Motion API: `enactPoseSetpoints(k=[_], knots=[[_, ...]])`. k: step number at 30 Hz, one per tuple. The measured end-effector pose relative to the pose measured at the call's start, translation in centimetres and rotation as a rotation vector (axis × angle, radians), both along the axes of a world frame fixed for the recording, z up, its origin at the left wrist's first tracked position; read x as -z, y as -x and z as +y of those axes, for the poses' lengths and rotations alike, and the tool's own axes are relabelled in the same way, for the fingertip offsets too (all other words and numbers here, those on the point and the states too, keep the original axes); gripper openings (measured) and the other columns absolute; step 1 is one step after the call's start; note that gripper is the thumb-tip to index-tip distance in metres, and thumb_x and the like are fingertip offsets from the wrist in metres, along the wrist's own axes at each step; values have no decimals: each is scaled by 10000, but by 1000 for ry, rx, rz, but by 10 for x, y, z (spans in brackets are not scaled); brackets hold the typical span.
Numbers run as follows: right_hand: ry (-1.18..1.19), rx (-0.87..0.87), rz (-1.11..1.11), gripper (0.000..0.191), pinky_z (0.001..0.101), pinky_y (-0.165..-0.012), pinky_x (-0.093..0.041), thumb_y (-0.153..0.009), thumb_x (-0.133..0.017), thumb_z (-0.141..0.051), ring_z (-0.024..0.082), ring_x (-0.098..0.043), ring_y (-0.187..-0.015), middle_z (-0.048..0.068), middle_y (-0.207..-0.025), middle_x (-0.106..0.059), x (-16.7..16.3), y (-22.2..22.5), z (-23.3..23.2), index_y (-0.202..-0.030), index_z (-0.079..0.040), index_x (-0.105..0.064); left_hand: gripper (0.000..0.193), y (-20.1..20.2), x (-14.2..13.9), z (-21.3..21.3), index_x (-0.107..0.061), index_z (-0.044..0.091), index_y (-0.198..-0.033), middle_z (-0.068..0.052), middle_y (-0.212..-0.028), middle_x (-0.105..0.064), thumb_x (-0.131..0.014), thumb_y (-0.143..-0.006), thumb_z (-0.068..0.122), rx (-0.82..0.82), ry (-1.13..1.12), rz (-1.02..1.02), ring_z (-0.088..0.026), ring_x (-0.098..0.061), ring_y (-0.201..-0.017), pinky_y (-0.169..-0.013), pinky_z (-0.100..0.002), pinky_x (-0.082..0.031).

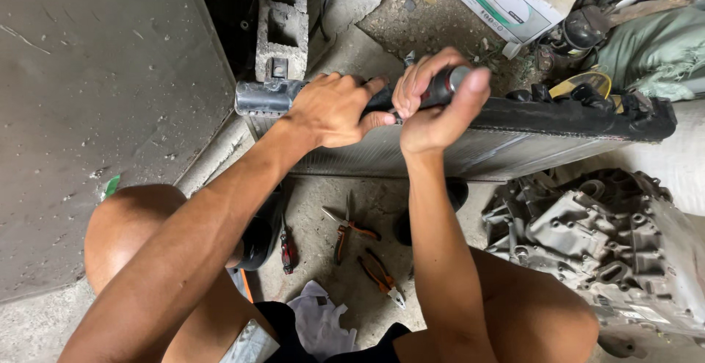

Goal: The person uses a screwdriver to pry and separate the plastic tank from the core of a car radiator. They work along the seam, applying leverage to break the bond and gradually detach the tank.

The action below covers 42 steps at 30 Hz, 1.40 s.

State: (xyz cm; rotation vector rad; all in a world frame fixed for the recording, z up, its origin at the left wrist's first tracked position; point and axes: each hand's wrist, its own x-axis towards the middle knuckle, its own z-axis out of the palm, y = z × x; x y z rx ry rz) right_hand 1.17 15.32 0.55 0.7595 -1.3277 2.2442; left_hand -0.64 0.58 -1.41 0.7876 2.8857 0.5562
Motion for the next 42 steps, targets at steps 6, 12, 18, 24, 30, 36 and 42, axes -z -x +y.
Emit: enactPoseSetpoints(k=[6, 12, 18, 24, 30, 36, 42], knots=[[6, 8, -25, 574, 305, -379, -276, -1083, -442, -491, 157, -324, -386, 72, -535, -375, 13, -8, -1, -743, -29, -430, 793, 1, 0, -2, -444, 126, -1521, -282, -1035, -704, -513, -940, 662, 22, 8, 6, -460, -666, -1059, -983, -547, -488], [46, -4, -202, 571, 325, -378, -265, -1083, -397, -508, 160, -329, -407, 43, -552, -376, -1, 20, -1, -743, -49, -420, 627, -2, -1, 3, -554, 177, -1429, -227, -1021, -722, -449, -992, 614, -72, -13, -172, -399, -703, -1039, -997, -539, -496], [-10, 113, -261, 508, 368, -336, -261, -1067, -429, -428, 183, -346, -372, 67, -539, -402, 1, 64, -5, -723, -55, -436, 596, -2, -2, 7, -594, 173, -1404, -285, -938, -703, -412, -1017, 588, -125, -94, -105, -447, -665, -1003, -965, -573, -471], [-215, 293, -699, 491, 348, -321, -285, -1031, -428, -413, 172, -377, -350, 59, -505, -424, -19, 96, -25, -698, -55, -472, 595, -7, 2, 13, -647, 177, -1360, -269, -988, -715, -319, -1067, 577, -143, -89, -67, -442, -668, -1044, -1048, -576, -445], [-277, 86, -449, 493, 330, -332, -323, -1016, -449, -391, 168, -403, -354, 57, -496, -431, -42, 62, -21, -670, -42, -488, 634, -10, -3, 3, -594, 196, -1406, -254, -1123, -698, -339, -1008, 620, -130, -168, -87, -444, -625, -1142, -1053, -562, -424], [-12, -61, -228, 471, 329, -411, -289, -1089, -443, -388, 184, -338, -427, 85, -573, -384, -17, 16, 2, -773, -39, -438, 670, -9, -19, -2, -537, 183, -1460, -215, -1224, -699, -481, -974, 642, -45, -31, -147, -423, -614, -1218, -1106, -514, -437], [10, -4, -74, 490, 289, -392, -264, -1105, -442, -379, 145, -302, -400, 73, -540, -352, 4, -6, -3, -764, -29, -414, 806, -4, -21, -8, -340, 132, -1557, -246, -1278, -636, -561, -939, 600, 23, -40, -176, -435, -558, -1265, -1067, -503, -447]])
